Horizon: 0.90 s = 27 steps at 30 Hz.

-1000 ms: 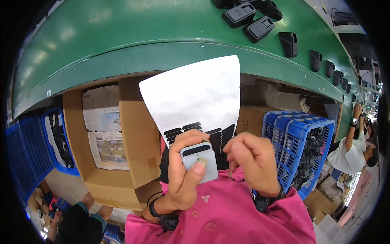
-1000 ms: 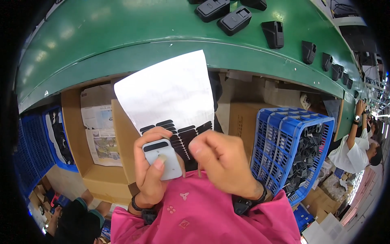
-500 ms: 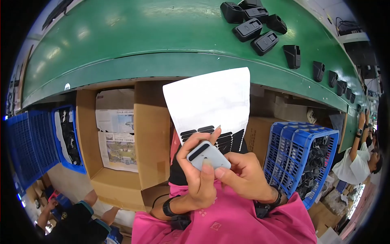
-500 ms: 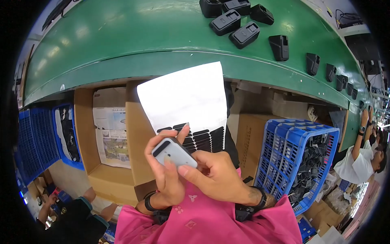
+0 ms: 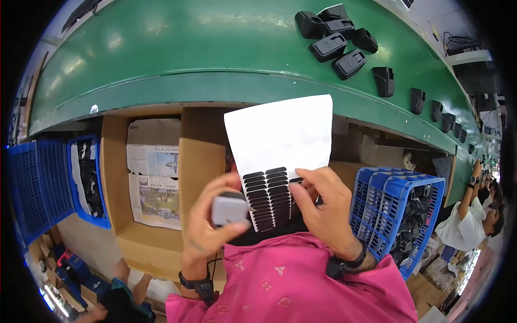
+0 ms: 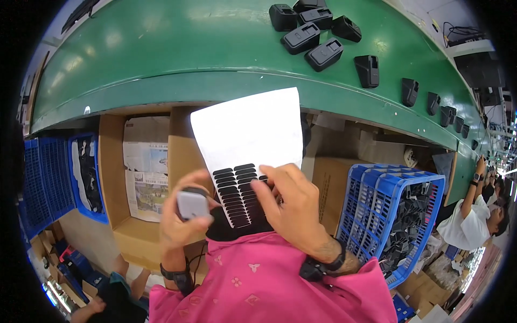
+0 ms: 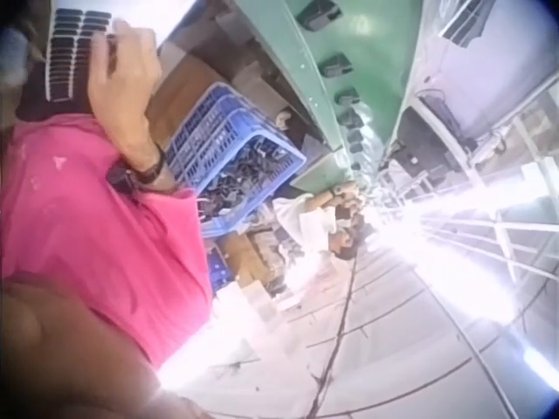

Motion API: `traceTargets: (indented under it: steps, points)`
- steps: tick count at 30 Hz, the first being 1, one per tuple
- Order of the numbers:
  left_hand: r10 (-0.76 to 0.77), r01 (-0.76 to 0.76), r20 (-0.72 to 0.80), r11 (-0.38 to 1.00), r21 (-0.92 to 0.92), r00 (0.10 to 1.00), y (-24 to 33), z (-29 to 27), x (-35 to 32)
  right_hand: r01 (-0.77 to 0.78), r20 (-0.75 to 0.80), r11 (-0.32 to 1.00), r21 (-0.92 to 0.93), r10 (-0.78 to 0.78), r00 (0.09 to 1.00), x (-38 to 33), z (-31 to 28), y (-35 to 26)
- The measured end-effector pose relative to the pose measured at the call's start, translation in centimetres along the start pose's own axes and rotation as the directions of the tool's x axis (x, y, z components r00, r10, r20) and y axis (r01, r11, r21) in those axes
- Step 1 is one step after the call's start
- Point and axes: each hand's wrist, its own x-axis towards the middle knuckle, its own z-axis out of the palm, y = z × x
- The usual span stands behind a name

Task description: The person peels black stickers from a sheet and applies them to white devices before placing the devices into a cardboard box. They then cover the items in the box with a newspaper and pick up more devices from a conveyor belt to repeat the process.

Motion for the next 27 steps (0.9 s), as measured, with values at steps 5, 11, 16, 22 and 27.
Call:
traceTargets:
  steps: [5, 11, 16, 22, 27]
  points:
    - [-0.245, 0.293, 0.195, 0.916, -0.274, 0.95, -0.2, 1.1, 3.0, 0.141, -0.211, 0.953, -0.27, -0.201, 0.957, -0.2, 3.5, 2.3]
    - [-0.263, 0.33, 0.251, 0.901, -0.282, 0.932, -1.0, 2.5, 2.7, 0.116, -0.237, 0.934, -0.338, -0.204, 0.95, -0.4, 3.7, 2.3]
    - [-0.249, 0.299, 0.239, 0.932, -0.205, 0.939, -1.2, 2.4, 2.4, 0.06, -0.248, 0.972, -0.227, -0.117, 0.962, 0.0, 3.7, 1.7]
    - [-0.239, 0.27, 0.188, 0.95, -0.158, 0.953, -1.8, 1.6, 2.1, -0.153, -0.02, 0.965, 0.212, 0.161, 0.987, 0.0, 1.5, 0.9]
    - [0.017, -0.036, -0.167, 0.993, -0.11, 0.986, 0.8, 2.1, 0.4, -0.224, 0.015, 0.726, 0.65, 0.282, 0.959, 0.5, -1.5, -1.4]
